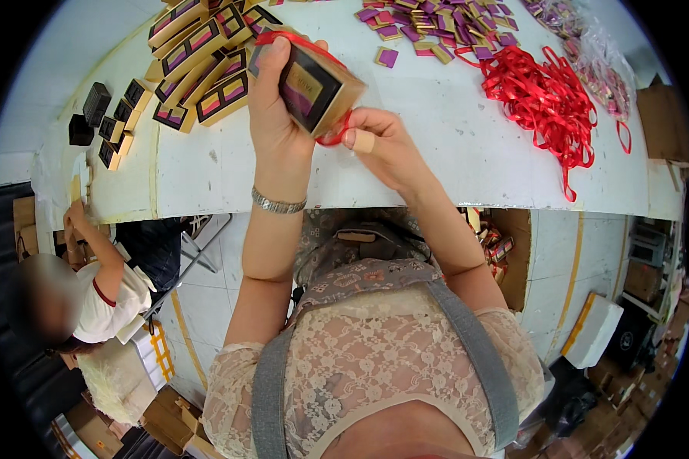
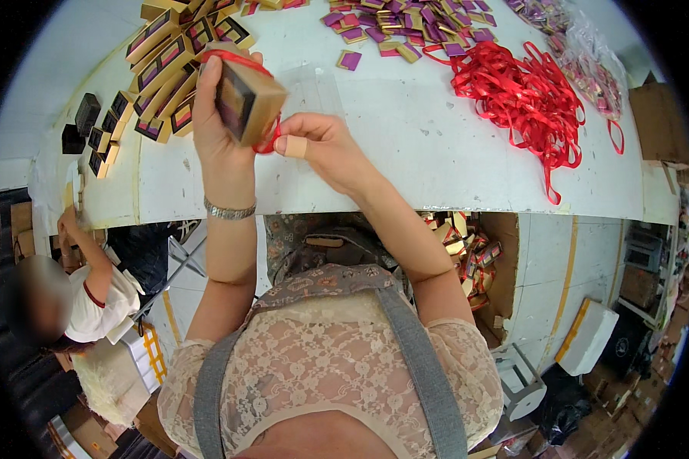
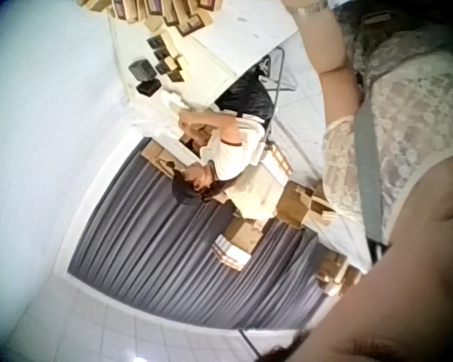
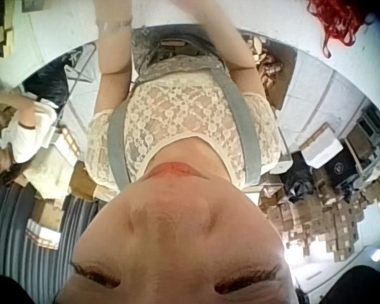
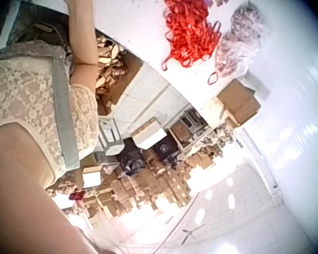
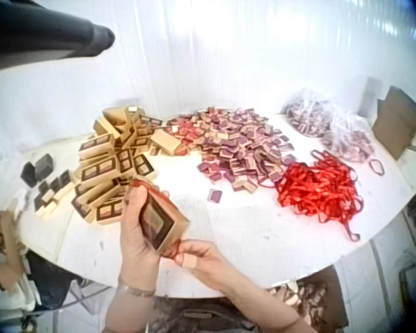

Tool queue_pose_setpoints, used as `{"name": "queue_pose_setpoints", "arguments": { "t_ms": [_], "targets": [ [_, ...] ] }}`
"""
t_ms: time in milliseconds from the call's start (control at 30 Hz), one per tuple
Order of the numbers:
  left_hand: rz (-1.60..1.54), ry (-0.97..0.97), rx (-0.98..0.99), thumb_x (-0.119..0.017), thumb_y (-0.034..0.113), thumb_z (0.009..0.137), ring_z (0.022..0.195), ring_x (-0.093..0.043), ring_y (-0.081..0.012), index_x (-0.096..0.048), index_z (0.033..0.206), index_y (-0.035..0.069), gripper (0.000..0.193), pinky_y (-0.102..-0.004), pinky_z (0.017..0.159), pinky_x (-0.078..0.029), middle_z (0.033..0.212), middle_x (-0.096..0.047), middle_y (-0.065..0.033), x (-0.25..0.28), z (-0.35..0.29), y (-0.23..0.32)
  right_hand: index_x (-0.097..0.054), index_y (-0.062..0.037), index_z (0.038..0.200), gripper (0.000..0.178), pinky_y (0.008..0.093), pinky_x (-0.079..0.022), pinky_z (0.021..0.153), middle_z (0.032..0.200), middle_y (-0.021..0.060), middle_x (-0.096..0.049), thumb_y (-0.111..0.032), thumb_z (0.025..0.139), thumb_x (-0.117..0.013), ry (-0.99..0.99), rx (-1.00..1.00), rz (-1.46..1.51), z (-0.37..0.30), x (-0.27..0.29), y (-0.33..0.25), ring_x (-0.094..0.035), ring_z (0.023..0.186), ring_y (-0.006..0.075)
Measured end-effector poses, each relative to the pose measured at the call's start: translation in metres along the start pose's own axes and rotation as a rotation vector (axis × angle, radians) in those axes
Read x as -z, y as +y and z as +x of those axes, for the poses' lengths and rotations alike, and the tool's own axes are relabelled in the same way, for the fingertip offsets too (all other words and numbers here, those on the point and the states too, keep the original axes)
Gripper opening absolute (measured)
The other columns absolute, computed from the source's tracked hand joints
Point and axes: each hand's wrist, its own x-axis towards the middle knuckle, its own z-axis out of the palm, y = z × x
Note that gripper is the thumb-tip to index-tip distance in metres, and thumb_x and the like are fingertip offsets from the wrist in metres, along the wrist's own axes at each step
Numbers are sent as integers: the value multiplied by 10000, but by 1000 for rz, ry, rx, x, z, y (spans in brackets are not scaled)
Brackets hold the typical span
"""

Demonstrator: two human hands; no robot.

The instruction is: The person assembles small rectangular boxes by inserting colorful inserts into black frames, then places them into clear plastic sleeves. Red ribbons are attached to the packaged boxes. The person handles items one at a time and stacks completed units on the table.

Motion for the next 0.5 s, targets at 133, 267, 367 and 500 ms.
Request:
{"name": "queue_pose_setpoints", "arguments": {
  "t_ms": [133,267,367,500],
  "targets": [
    [78,124,-112,-666,190,869,947,-634,-204,-578,996,40,216,-329,753,-555,959,-648,-119,8,12,-22,-635,-75,959,94,273,-437,712,827,-2,-604,-143,894,-636,125,-179,504,-5,-6,20,-554,776,115],
    [226,254,-425,-691,67,837,939,-605,-184,-478,1115,26,353,-299,815,-534,1044,-590,-123,7,9,-40,-612,-95,967,95,263,-400,647,728,-30,-514,-158,899,-631,142,-228,776,-11,-5,23,-486,673,97],
    [466,211,-668,-739,31,788,992,-544,-173,-347,1233,34,593,-295,862,-511,1134,-509,-113,10,2,-44,-608,-90,975,125,246,-379,622,727,-37,-525,-161,882,-654,123,-198,866,-16,2,25,-458,631,77],
    [604,157,-692,-798,78,740,1040,-509,-189,-329,1250,47,694,-308,907,-481,1178,-471,-117,14,-14,-42,-594,-48,1066,281,226,-386,627,811,-16,-604,-174,843,-709,616,-90,-160,-19,3,11,-477,638,59]
  ]
}}
